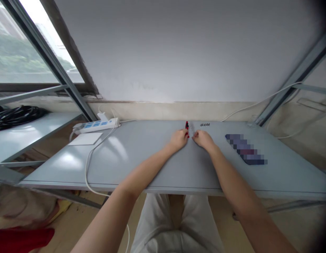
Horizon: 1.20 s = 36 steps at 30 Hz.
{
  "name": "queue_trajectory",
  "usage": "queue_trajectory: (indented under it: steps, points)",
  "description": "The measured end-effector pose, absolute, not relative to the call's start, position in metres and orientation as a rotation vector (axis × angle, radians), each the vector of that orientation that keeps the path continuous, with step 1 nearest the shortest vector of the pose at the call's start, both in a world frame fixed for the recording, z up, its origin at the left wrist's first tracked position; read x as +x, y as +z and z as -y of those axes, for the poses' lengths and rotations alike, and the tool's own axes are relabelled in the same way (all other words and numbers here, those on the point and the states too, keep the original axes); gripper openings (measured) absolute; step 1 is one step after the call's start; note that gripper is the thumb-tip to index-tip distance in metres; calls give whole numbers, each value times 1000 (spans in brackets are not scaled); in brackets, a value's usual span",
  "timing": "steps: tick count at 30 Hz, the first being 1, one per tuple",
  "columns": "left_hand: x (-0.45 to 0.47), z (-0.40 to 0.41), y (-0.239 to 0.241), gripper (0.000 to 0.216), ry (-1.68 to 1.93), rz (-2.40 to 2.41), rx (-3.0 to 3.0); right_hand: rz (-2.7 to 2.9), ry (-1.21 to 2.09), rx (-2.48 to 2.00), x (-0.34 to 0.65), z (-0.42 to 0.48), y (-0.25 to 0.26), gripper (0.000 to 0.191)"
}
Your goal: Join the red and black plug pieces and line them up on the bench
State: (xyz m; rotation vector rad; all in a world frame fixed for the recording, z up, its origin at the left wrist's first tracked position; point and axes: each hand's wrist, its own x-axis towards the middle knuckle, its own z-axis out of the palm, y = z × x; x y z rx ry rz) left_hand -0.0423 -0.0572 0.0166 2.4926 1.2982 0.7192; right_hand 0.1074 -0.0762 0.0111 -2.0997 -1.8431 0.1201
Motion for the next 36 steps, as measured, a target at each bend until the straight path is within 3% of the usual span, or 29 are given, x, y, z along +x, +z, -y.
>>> queue_trajectory:
  steps: [7,18,36]
  points:
    - [-76,52,9,18,1024,-1288,2127,1851,80,-1965,99,80,17,9]
    - [-79,57,8,12,1142,-1025,1627,1892,61,-1885,95,82,15,6]
    - [-76,57,4,11,1138,-988,1613,1897,29,-2038,91,85,21,12]
